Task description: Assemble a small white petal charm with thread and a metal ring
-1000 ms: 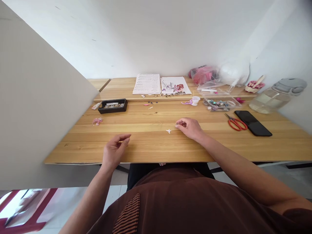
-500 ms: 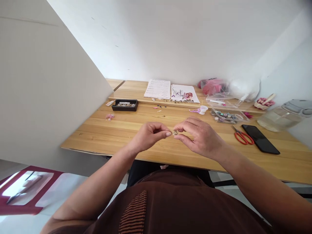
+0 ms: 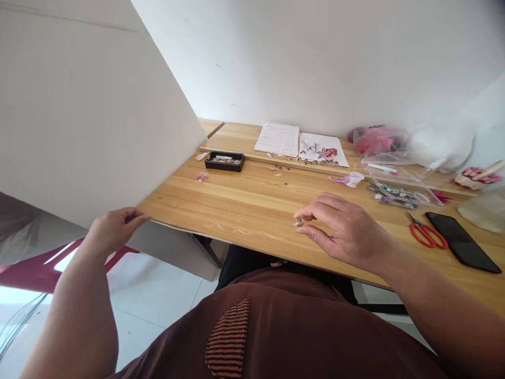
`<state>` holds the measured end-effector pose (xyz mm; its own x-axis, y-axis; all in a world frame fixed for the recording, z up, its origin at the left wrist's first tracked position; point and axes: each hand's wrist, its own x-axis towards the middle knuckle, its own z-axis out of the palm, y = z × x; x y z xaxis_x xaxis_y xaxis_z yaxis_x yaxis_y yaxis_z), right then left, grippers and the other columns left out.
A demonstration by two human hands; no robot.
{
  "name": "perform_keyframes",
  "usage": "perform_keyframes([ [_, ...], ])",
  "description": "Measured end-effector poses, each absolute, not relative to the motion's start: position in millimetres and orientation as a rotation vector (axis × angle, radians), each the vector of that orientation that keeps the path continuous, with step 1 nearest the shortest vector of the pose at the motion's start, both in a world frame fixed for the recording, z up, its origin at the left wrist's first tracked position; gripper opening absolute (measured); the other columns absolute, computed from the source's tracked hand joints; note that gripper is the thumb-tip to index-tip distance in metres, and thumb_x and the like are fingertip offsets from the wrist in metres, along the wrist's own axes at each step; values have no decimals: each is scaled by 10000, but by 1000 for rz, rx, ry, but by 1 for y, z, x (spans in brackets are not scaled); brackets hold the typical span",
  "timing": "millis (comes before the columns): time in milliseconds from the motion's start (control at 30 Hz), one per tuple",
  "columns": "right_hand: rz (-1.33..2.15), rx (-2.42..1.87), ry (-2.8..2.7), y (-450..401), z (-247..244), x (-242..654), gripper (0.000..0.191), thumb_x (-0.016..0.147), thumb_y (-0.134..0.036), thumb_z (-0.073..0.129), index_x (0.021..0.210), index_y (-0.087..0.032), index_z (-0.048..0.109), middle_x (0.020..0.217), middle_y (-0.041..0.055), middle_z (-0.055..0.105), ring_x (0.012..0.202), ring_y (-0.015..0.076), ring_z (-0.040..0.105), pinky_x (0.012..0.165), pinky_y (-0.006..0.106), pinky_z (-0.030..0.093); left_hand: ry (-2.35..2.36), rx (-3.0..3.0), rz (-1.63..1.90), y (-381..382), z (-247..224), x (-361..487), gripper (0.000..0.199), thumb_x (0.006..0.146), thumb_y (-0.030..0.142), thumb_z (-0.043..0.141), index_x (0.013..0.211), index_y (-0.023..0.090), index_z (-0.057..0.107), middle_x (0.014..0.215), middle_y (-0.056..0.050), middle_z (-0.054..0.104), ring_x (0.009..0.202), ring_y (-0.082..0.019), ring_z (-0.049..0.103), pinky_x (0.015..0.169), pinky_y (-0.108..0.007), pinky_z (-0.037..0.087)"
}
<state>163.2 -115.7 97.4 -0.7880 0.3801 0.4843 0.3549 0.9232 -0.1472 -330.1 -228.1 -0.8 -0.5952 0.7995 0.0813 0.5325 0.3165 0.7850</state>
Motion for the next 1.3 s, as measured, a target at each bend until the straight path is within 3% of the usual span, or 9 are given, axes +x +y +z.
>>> perform_keyframes([
  [133,51,-474,-2576,-119,101,152,87,945,-225,622,1031,-238,621,913,48,710,844,213,643,761,345,500,2680,1233,1001,-241,-3,-335,341,756,593,719,608,290,670,512,-28,487,753,-333,622,624,-381,490],
  [367,59,-436,-2599,-120,107,140,104,949,-243,626,1053,-244,618,931,46,712,859,213,640,768,350,502,2061,1529,1180,-188,18,-230,256,839,471,676,942,272,800,936,-7,769,902,-229,682,803,-315,515],
  [467,52,-445,-2599,-121,105,139,94,951,-244,625,1045,-236,621,926,49,712,848,211,642,761,342,502,1536,1547,1120,-167,29,-180,339,861,466,661,1067,227,785,1011,-80,773,913,-233,700,697,-296,542],
  [633,49,-452,-2588,-125,101,139,83,954,-240,624,1034,-221,627,919,49,714,841,203,641,760,330,502,1176,1511,1096,-147,44,-121,377,840,499,699,1023,181,791,997,-121,764,905,-242,699,594,-263,515],
  [767,16,-424,-2577,-126,99,140,57,957,-208,611,1009,-196,633,904,47,708,821,197,618,753,331,489,917,1313,911,-143,52,-93,463,863,556,662,1022,131,754,1109,-164,733,986,-257,714,475,-192,407],
  [867,-5,-416,-2580,-125,96,142,63,951,-198,616,1002,-167,637,885,54,697,811,198,598,742,333,479,829,1258,791,-147,58,-77,469,854,572,668,984,126,730,904,-107,729,747,-163,692,452,-184,351],
  [1000,-7,-420,-2591,-125,89,146,65,953,-202,618,1006,-167,631,898,54,695,813,199,592,744,331,473,910,1335,773,-152,54,-73,409,763,532,767,772,131,691,634,11,588,515,-56,434,475,-196,304],
  [1167,5,-476,-2582,-123,86,158,63,956,-207,618,1015,-190,608,920,56,697,847,209,616,763,333,485,1190,1627,712,-158,32,-139,314,824,467,693,768,159,671,677,12,591,621,-98,478,595,-221,385],
  [1300,-2,-517,-2576,-124,85,167,62,950,-198,623,1009,-201,605,916,48,699,844,207,624,761,328,488,2101,1735,636,-173,13,-227,273,871,396,609,703,185,649,619,7,562,598,-133,473,586,-248,340],
])
